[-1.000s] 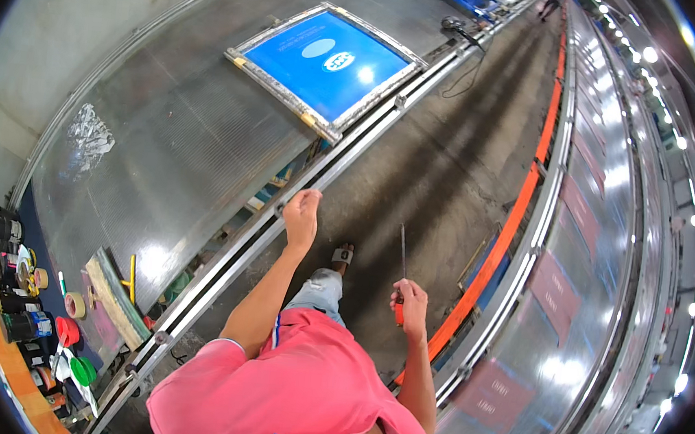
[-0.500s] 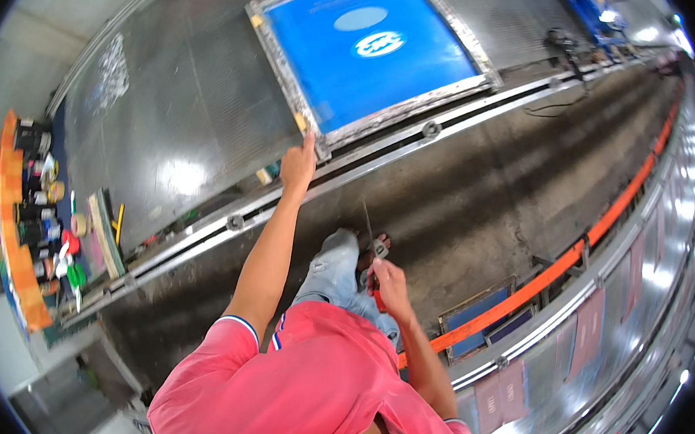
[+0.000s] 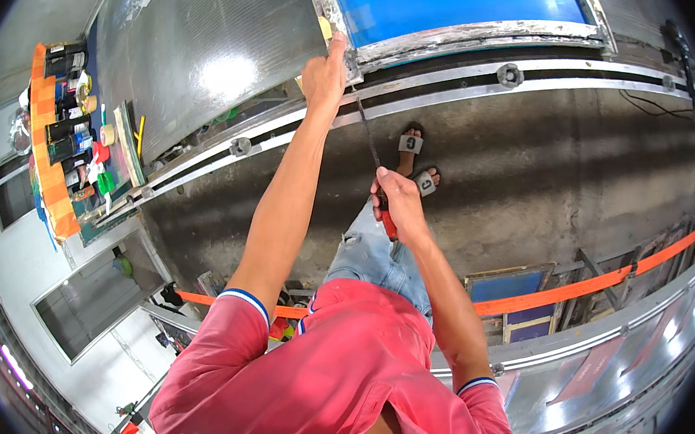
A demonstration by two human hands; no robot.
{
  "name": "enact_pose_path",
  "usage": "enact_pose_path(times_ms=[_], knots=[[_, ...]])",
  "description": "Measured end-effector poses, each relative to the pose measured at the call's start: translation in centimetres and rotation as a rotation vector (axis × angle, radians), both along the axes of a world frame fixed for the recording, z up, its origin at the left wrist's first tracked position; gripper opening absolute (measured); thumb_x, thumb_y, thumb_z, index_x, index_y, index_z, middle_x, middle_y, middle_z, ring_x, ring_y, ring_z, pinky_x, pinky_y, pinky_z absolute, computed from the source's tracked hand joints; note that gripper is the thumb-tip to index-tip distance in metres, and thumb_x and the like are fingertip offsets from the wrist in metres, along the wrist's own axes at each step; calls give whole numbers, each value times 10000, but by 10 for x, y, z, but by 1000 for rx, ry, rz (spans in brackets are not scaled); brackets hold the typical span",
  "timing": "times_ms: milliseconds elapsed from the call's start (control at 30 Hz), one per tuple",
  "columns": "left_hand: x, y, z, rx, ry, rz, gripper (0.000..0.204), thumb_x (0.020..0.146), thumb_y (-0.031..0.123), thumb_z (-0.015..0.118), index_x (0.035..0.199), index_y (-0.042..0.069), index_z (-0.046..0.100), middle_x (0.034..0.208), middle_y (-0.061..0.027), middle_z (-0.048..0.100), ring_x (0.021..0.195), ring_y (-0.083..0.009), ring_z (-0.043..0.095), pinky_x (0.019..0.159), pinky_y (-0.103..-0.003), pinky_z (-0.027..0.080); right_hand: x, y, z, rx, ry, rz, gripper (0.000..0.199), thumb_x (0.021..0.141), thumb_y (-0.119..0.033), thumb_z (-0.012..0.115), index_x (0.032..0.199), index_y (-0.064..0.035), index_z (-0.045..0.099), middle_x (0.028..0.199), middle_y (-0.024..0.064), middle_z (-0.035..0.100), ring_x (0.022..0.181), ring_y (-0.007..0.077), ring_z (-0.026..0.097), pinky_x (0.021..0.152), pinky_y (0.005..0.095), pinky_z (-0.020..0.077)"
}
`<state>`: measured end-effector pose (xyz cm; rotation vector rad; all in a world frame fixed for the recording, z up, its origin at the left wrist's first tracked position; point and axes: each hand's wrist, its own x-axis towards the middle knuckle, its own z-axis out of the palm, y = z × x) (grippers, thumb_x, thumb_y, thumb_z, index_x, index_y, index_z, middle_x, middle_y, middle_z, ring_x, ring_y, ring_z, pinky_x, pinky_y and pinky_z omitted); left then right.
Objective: The person places a blue CNC-branded panel into a metal frame on a workbench, then uses a screwdriver and a yellow plastic tool to secure the panel edges. A coworker assists by holding the frame and handing tools.
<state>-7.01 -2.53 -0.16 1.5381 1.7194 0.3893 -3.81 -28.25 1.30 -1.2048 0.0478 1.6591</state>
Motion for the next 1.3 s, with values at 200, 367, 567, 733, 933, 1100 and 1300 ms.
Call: enact_pose_path(times_ms=[200, 367, 567, 733, 933, 1100, 1300], knots=[[-2, 4, -2, -27, -50, 27, 886, 926, 730, 529, 510, -52, 570, 514, -144, 548, 605, -298, 573, 668, -473, 435, 7, 10, 2, -2, 35, 13, 421, 1063, -411, 546, 837, -56, 565, 645, 27, 540, 483, 121, 514, 455, 275, 414], [-2, 3, 2, -37, -30, 22, 882, 926, 722, 539, 559, -76, 613, 549, -166, 578, 628, -321, 587, 697, -485, 450, 10, 12, 10, -25, 138, 28, 412, 1069, -413, 545, 847, -67, 568, 640, 30, 536, 473, 124, 502, 446, 287, 418], [-7, 2, -4, 27, -69, 24, 891, 928, 734, 520, 585, -80, 631, 581, -184, 609, 654, -337, 613, 717, -499, 462, 13, 9, -15, 73, 420, 27, 418, 1070, -435, 532, 870, -73, 593, 641, 81, 581, 451, 189, 528, 419, 312, 420], [-4, -2, 5, -14, -106, -15, 879, 932, 734, 518, 548, -50, 619, 511, -150, 559, 575, -321, 586, 649, -485, 448, 12, 7, -43, 212, 613, 3, 439, 1077, -437, 514, 855, -71, 608, 659, 116, 599, 446, 214, 554, 410, 328, 442], [-9, 0, 1, 28, -82, -73, 894, 964, 729, 477, 520, -39, 592, 484, -139, 529, 550, -312, 566, 629, -487, 432, 0, 6, -44, 215, 699, -61, 443, 1078, -437, 509, 870, -60, 615, 683, 150, 616, 449, 252, 576, 400, 343, 464], [-9, -1, -3, 46, -64, -81, 913, 982, 726, 439, 529, -53, 588, 486, -162, 528, 558, -340, 561, 644, -506, 431, 0, 7, -42, 173, 679, -67, 453, 1084, -444, 487, 888, -52, 602, 691, 174, 625, 443, 277, 590, 396, 355, 487], [-9, -2, 1, 60, -24, -128, 934, 990, 735, 397, 556, -67, 598, 507, -199, 540, 588, -378, 573, 680, -534, 437, -12, 5, -49, 362, 1006, -112, 454, 1113, -432, 404, 913, -45, 531, 650, 152, 566, 395, 252, 537, 343, 342, 441]])
